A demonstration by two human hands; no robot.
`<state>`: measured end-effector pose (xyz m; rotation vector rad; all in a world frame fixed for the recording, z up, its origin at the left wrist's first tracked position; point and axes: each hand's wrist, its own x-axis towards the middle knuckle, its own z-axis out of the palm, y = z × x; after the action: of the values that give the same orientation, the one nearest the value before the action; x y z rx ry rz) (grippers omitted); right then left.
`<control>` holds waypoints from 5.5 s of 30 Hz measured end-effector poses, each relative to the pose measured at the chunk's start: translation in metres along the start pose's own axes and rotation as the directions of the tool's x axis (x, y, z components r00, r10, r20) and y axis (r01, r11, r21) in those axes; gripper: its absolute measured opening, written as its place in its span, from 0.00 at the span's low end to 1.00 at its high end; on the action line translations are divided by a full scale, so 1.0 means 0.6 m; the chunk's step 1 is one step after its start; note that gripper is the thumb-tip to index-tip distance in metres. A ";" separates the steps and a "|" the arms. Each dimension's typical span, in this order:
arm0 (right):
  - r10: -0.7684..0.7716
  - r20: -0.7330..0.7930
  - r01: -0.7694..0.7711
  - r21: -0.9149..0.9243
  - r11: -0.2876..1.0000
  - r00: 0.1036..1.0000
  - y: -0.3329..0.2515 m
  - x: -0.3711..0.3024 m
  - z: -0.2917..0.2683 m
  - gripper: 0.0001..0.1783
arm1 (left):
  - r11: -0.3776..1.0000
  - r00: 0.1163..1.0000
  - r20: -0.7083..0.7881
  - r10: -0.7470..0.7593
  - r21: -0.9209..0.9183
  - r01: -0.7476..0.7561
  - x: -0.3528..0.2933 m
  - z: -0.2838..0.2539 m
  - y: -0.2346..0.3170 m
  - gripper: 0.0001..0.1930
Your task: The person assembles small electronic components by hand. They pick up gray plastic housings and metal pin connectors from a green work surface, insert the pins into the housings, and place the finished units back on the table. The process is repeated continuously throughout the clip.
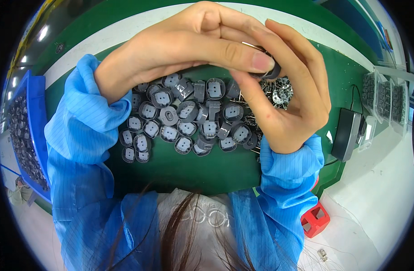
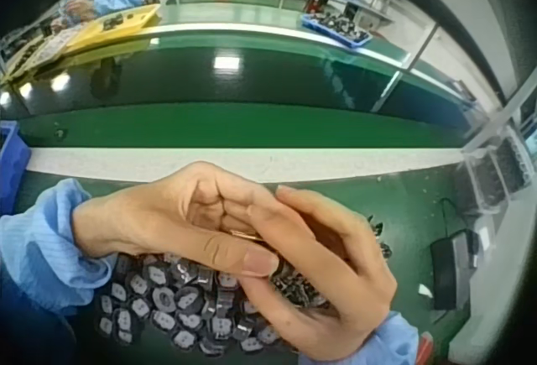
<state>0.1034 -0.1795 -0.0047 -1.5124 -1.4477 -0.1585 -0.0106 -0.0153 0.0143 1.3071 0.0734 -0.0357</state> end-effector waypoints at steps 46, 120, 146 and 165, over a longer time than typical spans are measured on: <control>0.639 0.267 -0.655 0.562 0.505 0.722 -0.027 -0.002 0.020 0.48 | 0.848 0.944 0.011 0.329 0.436 -0.301 -0.013 0.012 -0.014 0.17; -0.137 -0.336 0.081 -0.174 0.981 0.932 0.009 -0.031 0.028 0.27 | 0.950 0.991 0.044 -0.124 0.295 0.105 -0.044 0.091 -0.022 0.25; 0.480 0.152 -0.500 0.143 0.854 0.864 0.005 -0.006 0.002 0.19 | 0.751 0.962 -0.182 0.205 0.659 -0.036 -0.007 0.013 0.015 0.12; 0.585 0.131 -0.595 0.291 0.749 0.800 -0.003 -0.005 -0.019 0.17 | 0.315 0.844 0.061 0.533 0.911 -0.266 -0.013 0.054 0.022 0.19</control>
<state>0.1072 -0.1897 -0.0002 -1.6241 -0.8902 0.4724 -0.0162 -0.0433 0.0361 2.4187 -0.0864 0.6415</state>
